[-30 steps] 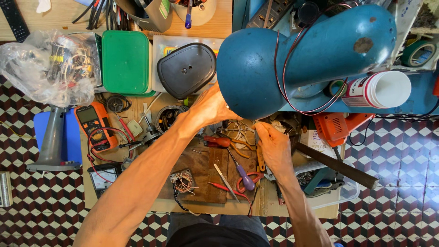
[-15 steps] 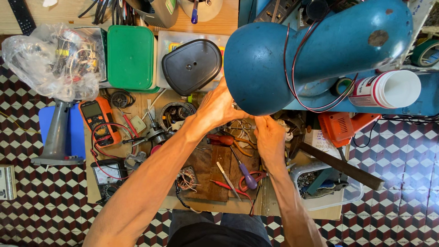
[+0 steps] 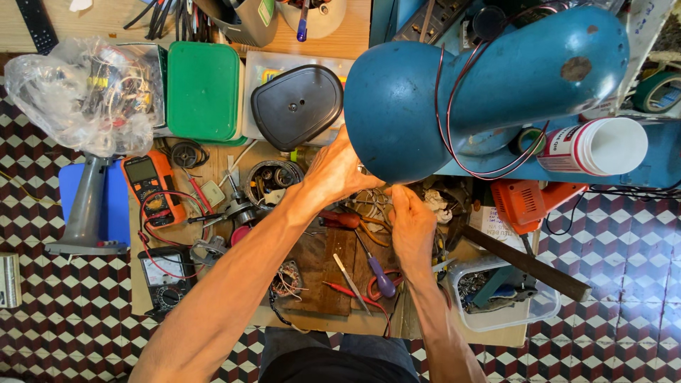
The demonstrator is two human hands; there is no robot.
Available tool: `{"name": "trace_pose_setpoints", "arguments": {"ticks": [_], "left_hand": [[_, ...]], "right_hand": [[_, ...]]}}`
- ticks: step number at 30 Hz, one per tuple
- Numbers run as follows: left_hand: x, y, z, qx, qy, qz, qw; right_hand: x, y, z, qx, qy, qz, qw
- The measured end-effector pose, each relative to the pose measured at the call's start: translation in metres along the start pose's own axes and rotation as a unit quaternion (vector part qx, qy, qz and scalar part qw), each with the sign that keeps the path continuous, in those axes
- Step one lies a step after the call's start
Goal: The person disassembles and reassembles small electrical components on a cluttered workbench. They use pliers and a screwdriver to manipulate wires and metal parts, then place the components under a blue lamp for closer inspection and adjustment.
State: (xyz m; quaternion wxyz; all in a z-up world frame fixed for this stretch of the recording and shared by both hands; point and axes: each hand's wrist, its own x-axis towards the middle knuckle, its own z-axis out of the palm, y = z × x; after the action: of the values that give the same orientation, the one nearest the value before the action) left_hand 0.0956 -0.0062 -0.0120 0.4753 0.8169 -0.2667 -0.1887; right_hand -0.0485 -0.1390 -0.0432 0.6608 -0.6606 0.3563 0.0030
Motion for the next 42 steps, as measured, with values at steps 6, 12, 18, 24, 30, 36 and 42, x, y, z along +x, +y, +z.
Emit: {"name": "trace_pose_setpoints", "arguments": {"ticks": [6, 12, 18, 24, 30, 36, 42], "left_hand": [[0.001, 0.001, 0.003, 0.021, -0.012, -0.026, 0.999], [-0.002, 0.003, 0.006, 0.039, 0.001, -0.038, 0.999], [-0.006, 0.006, 0.006, 0.035, -0.012, -0.111, 0.993], [-0.006, 0.008, 0.010, 0.028, 0.034, -0.080, 0.996], [-0.008, 0.008, 0.013, 0.041, 0.028, -0.070, 0.996], [-0.014, 0.012, 0.017, 0.041, 0.012, -0.147, 0.988], [-0.024, 0.011, 0.008, -0.060, 0.041, -0.049, 0.996]], "right_hand": [[-0.005, -0.007, 0.006, 0.006, 0.016, 0.002, 1.000], [-0.008, -0.010, 0.008, -0.003, 0.028, 0.011, 1.000], [-0.011, -0.017, 0.014, -0.001, 0.039, 0.016, 0.999], [-0.010, -0.016, 0.012, 0.030, 0.029, -0.001, 0.999], [-0.018, -0.018, 0.008, -0.009, 0.032, 0.012, 0.999], [-0.014, -0.024, 0.011, -0.018, 0.033, 0.000, 0.999], [-0.006, -0.020, 0.003, 0.005, 0.009, -0.008, 1.000]]}}
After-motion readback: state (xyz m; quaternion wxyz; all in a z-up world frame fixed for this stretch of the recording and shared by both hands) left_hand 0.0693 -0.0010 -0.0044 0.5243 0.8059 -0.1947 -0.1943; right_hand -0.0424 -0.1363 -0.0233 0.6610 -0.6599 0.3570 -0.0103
